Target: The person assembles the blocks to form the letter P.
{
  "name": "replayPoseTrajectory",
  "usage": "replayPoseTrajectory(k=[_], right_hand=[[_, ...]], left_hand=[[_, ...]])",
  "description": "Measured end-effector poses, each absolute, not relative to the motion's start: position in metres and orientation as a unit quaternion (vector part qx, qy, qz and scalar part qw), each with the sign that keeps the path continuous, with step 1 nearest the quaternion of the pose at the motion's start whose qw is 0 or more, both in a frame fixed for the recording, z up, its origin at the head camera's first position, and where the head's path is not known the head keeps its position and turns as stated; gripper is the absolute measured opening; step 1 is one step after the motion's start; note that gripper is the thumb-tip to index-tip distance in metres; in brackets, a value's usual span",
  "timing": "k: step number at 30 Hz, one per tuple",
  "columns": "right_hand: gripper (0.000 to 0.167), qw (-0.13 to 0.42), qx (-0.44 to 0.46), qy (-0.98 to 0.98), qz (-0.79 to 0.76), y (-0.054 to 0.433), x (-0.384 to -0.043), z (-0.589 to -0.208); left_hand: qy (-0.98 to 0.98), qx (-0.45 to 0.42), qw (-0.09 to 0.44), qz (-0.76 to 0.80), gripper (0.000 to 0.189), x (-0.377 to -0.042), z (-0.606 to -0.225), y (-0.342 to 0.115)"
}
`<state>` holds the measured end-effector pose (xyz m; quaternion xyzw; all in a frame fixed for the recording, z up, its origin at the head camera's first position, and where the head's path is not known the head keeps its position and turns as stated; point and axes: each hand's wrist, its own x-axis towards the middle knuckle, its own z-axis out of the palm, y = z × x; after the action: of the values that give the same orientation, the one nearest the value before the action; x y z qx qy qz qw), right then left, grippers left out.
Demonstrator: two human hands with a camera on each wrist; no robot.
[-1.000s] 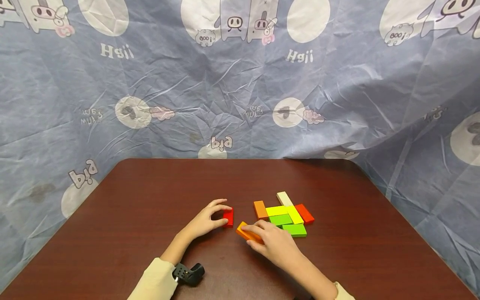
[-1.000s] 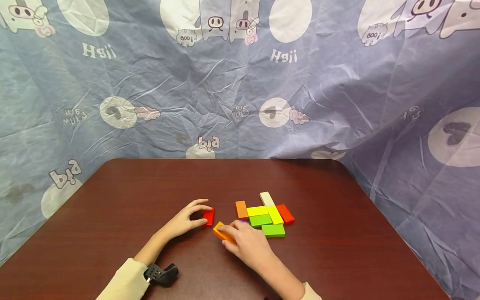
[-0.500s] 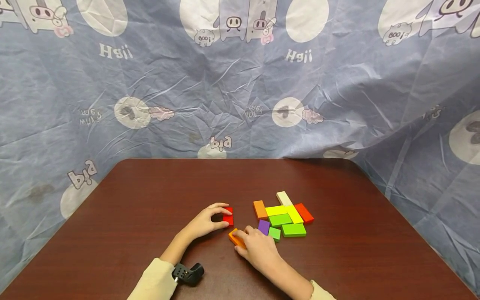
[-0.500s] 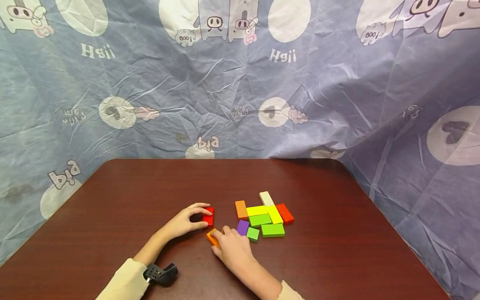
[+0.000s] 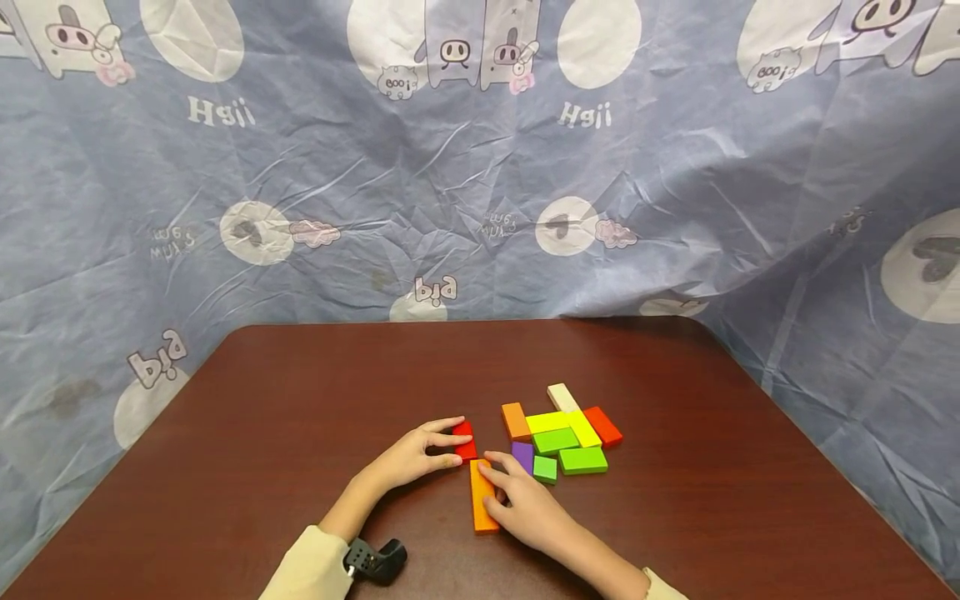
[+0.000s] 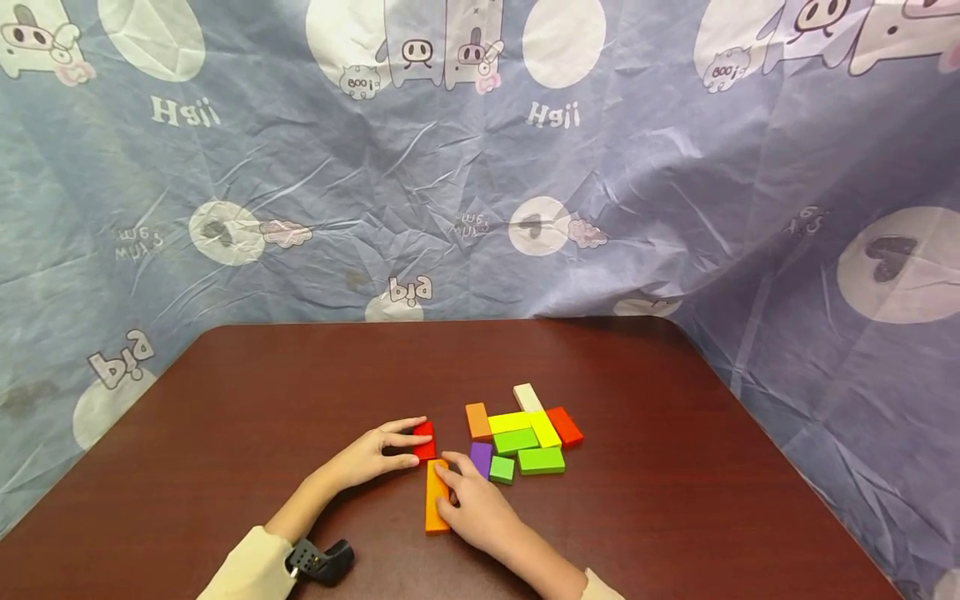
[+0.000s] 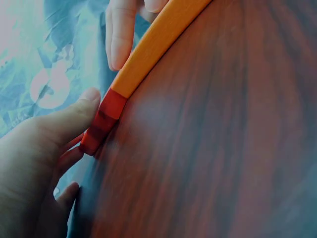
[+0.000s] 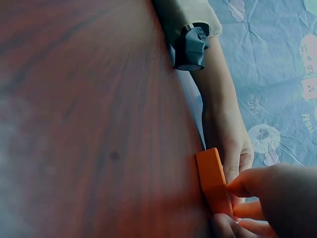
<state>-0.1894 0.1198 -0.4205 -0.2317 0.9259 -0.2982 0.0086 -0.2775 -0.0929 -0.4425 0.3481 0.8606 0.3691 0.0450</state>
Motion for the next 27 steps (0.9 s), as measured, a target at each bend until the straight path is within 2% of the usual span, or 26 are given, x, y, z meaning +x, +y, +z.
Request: replayPoseTrajectory(k=[10,19,27], right_hand=[[0.04,-0.021,-0.233,0.914,-0.331,0.122,-0.18,-0.424],[0.04,-0.047,-0.22,0.934,-0.277,0.119,-0.176,-0.424],[0.04,-0.054,-0.227,0.935,-0.267,0.119,-0.176,-0.424]], left_hand=[[0.872,0.388,0.027,0.297,0.044,-0.272,-0.443,-0.082],[0.885,0.377,0.045,0.268,0.053,-0.265,-0.441,-0.076],[0.893,0.371,0.036,0.253,0.051,-0.262,-0.44,-0.074]])
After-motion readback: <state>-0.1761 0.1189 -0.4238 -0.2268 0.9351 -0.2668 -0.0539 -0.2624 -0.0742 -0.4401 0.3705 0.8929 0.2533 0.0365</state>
